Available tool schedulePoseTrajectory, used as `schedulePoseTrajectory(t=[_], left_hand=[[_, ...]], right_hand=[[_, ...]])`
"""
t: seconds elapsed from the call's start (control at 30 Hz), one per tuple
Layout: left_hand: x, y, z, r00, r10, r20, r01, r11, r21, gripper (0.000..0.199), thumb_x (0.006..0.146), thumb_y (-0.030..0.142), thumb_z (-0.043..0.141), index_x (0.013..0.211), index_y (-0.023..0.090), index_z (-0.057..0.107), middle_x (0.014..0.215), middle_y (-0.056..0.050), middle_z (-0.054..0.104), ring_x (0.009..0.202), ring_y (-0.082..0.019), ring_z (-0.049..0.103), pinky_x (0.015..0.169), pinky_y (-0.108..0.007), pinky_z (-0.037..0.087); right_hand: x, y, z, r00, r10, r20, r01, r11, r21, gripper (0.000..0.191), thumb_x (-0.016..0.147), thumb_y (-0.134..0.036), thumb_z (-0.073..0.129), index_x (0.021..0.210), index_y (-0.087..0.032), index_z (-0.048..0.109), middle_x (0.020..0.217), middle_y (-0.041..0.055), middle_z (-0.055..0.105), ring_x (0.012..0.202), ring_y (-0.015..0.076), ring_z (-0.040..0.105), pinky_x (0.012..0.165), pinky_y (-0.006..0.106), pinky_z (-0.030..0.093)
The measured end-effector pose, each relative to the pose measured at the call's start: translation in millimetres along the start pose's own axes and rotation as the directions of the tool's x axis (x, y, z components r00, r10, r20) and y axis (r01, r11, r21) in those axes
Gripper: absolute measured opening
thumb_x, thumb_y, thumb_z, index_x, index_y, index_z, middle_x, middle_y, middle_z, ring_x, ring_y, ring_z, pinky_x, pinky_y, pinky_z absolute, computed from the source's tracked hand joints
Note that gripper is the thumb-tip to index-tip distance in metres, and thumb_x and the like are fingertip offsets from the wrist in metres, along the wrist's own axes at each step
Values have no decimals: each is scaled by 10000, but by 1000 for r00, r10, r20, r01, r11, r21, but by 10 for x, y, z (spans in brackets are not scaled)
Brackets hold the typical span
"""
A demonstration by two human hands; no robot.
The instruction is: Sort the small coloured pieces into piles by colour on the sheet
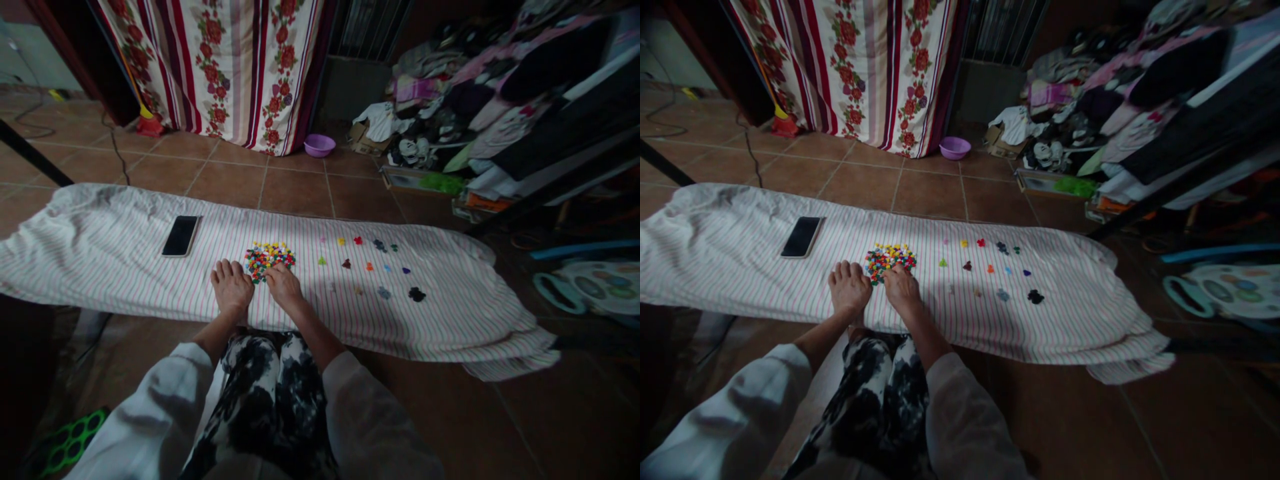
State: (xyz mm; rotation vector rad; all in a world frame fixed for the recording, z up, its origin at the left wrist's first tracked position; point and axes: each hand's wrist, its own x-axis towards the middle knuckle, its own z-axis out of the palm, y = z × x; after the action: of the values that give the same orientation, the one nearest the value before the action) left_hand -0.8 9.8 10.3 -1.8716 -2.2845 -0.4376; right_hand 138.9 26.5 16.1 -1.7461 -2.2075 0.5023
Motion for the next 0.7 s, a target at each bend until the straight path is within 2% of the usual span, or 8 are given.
schedulePoseTrajectory(t=[0.17,0.4,0.57,0.7], left_hand=[[5,11,-12,1000,2,4,-2,1000,5,362,839,278,352,1093,122,557,1304,-194,518,1300,-309,390,1073,-491,282],[1,21,-29,1000,-10,17,10,1000,-18,367,833,279,358,1102,132,559,1274,-189,541,1298,-308,394,1067,-498,282],[-2,23,-11,1000,-12,3,13,999,-32,367,838,272,352,1103,123,557,1302,-197,518,1318,-306,374,1075,-490,278],[3,25,-11,1000,-16,7,16,999,-29,361,840,271,348,1088,120,562,1294,-197,520,1311,-313,378,1071,-491,283]], right_hand=[[47,-42,-37,999,27,27,-25,998,-60,253,940,-288,442,1055,-283,668,1069,53,597,961,166,596,809,268,465],[152,-162,-140,995,24,93,-10,989,-149,258,919,-246,454,973,-199,701,1037,123,634,946,206,624,775,298,488],[165,-234,-166,996,51,70,-39,987,-159,254,896,-188,439,939,-198,689,1017,102,655,912,204,636,741,298,485],[108,-241,-182,998,59,22,-57,995,-83,213,889,-216,465,947,-224,670,1032,66,654,921,172,627,761,267,471]])
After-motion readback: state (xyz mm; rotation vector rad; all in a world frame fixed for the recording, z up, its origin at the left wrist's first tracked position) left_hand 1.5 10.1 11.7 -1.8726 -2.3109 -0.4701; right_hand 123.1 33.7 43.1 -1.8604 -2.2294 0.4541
